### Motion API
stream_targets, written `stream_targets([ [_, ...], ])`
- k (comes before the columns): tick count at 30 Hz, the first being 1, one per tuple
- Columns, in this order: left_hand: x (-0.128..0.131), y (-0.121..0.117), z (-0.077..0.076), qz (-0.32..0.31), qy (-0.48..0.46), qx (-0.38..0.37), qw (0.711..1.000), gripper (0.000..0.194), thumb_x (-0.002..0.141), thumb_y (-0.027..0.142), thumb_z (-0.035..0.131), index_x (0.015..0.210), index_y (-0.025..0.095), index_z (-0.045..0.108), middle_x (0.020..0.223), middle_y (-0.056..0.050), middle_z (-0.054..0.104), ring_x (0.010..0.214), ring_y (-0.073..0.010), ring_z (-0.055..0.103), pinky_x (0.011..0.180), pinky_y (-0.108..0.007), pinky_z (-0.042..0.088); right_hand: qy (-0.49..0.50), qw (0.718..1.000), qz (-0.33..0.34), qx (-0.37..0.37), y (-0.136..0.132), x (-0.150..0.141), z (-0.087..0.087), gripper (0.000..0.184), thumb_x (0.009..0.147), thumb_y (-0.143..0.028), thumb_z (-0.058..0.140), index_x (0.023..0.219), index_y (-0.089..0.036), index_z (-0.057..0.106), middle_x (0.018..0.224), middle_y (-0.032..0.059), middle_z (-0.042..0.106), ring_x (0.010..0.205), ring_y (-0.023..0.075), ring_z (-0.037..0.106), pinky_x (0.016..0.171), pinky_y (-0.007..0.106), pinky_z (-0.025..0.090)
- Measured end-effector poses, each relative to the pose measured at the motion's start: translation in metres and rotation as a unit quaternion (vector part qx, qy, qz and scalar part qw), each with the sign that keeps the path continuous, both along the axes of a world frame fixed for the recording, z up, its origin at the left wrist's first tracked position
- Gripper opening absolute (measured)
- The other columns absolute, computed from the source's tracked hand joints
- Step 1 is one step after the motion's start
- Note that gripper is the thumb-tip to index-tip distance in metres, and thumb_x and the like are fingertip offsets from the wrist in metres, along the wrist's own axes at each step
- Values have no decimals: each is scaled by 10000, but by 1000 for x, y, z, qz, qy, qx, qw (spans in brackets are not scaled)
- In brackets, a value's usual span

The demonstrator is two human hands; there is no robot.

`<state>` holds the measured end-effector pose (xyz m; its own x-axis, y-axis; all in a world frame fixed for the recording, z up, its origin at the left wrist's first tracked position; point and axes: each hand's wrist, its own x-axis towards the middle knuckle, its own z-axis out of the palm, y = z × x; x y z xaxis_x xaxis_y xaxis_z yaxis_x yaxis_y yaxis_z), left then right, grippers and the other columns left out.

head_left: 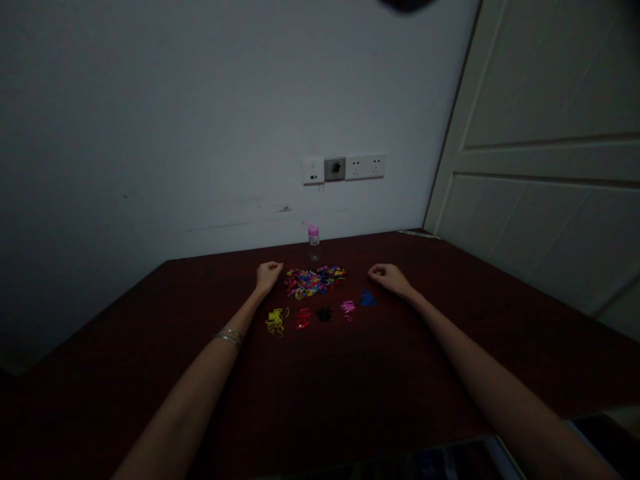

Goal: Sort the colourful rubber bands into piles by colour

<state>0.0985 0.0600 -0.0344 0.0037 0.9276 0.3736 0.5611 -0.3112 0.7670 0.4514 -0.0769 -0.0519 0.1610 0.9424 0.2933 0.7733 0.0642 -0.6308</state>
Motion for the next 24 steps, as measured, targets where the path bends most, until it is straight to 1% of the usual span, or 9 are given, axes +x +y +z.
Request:
stream_targets([
  [2,-14,4,-4,13,29,14,999,256,703,329,546,743,125,696,736,-78,682,700,-186,604,634,-236,409,-13,1000,12,-2,1,-3,1,235,720,-337,511,807,-178,661,612,2,603,543,114,528,486,196,349],
  [5,-23,8,-6,6,64,23,998,272,719,340,527,754,129,695,754,-83,684,703,-191,603,656,-246,408,-21,999,39,3,3,-9,4,240,727,-344,509,817,-178,657,610,-3,591,540,110,522,492,196,353],
  [10,-22,10,-7,4,43,4,999,248,687,343,555,723,140,694,728,-71,682,713,-197,603,651,-243,405,-51,996,70,11,6,-20,7,228,737,-329,518,847,-184,655,646,4,601,563,112,525,499,198,349],
  [16,-22,5,-9,-18,44,11,999,313,700,391,524,719,126,690,652,-45,659,658,-178,588,588,-228,392,-103,991,83,-9,16,-31,10,256,746,-307,536,958,-212,644,715,14,632,615,124,552,537,202,365],
  [20,-22,5,-10,-23,43,15,999,300,701,376,526,721,125,690,701,-64,674,698,-190,600,622,-238,405,-143,986,88,-13,23,-36,13,252,738,-275,548,962,-227,653,798,29,657,686,142,575,574,208,376],
  [24,-22,5,-10,-23,24,2,999,264,683,357,553,717,133,688,736,-66,684,737,-202,608,657,-248,417,-156,985,72,-15,27,-40,14,228,754,-281,532,934,-230,662,827,35,664,715,150,584,568,207,372],
])
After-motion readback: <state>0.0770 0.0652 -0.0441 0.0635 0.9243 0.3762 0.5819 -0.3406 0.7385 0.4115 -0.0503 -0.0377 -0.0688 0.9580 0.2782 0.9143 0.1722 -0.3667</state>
